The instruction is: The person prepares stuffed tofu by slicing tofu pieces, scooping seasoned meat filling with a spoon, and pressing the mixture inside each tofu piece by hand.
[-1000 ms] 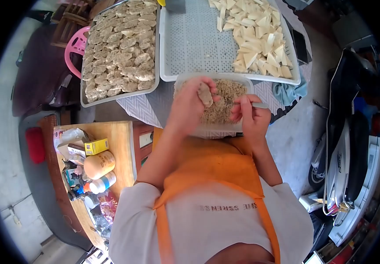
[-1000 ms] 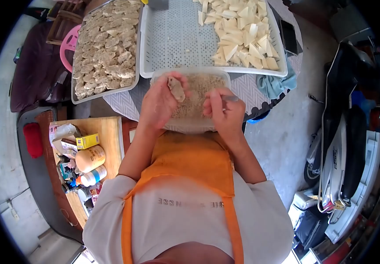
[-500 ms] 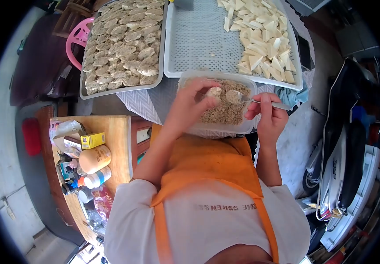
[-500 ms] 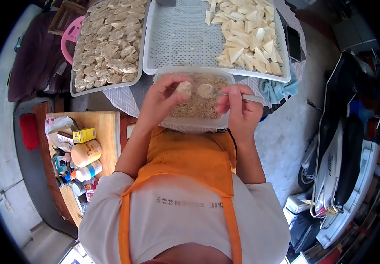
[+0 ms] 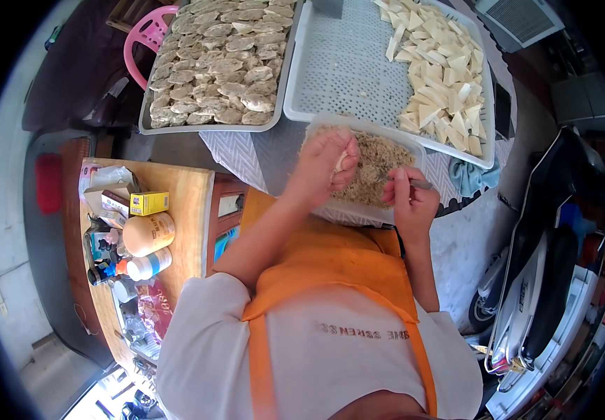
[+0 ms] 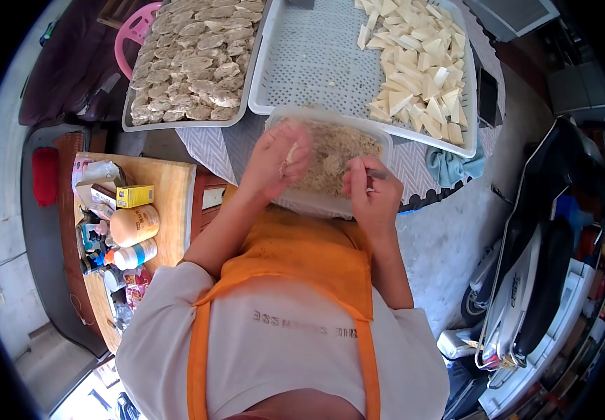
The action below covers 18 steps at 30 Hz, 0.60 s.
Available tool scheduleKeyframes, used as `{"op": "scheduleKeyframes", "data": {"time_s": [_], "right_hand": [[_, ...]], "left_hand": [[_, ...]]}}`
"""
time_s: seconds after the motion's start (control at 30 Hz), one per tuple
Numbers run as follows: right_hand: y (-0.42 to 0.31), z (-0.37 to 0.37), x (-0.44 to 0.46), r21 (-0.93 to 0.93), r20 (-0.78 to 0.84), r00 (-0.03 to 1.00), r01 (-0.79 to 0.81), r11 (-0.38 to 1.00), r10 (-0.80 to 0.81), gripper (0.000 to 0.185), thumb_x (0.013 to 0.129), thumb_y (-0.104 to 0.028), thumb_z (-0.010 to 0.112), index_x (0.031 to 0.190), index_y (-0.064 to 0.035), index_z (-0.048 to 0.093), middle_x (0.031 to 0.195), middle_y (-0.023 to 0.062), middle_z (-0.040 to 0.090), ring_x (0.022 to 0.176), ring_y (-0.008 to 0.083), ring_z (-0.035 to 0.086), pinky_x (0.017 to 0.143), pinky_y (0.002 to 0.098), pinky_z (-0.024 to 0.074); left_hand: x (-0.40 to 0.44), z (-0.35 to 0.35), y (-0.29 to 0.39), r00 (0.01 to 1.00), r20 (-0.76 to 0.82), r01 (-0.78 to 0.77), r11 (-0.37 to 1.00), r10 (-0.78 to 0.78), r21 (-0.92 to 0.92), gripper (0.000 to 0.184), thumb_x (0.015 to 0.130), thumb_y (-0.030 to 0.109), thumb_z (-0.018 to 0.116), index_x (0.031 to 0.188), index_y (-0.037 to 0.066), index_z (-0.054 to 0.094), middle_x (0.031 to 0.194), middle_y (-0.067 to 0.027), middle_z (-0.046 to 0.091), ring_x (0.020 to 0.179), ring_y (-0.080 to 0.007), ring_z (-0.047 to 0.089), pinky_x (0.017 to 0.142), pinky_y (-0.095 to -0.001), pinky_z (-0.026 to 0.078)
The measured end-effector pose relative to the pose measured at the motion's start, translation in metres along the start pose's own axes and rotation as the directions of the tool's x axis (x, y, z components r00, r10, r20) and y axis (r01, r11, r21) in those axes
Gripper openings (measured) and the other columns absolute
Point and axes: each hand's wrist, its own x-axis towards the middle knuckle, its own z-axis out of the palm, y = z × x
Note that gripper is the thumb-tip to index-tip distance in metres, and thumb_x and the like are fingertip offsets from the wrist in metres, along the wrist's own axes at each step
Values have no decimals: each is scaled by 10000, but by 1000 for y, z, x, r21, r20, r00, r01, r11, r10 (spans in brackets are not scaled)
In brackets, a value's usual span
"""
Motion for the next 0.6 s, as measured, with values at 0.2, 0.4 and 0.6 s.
{"op": "scheduleKeyframes", "data": {"time_s": [0.2,0.4,0.6], "right_hand": [[-1,3,0,-144,4,996,88,986,-88,158,912,-80,559,822,29,630,633,56,608,509,93,590,450,217,441],[-3,3,0,-170,28,996,83,982,-80,206,933,-86,528,841,62,636,658,58,621,505,90,579,459,212,446],[-1,4,-1,-173,13,994,112,979,-111,149,911,-81,562,836,29,628,628,65,620,505,109,603,456,222,460]], "left_hand": [[0,8,6,999,15,27,999,-28,47,314,987,332,439,791,90,479,654,20,425,471,-59,348,395,-198,237],[1,7,3,999,-28,33,998,-34,-48,368,997,338,395,701,120,399,609,31,369,437,-73,295,378,-202,201],[8,4,-1,989,67,-124,989,129,-76,377,981,365,419,1178,58,510,1128,-189,563,1022,-260,579,880,-325,499]]}}
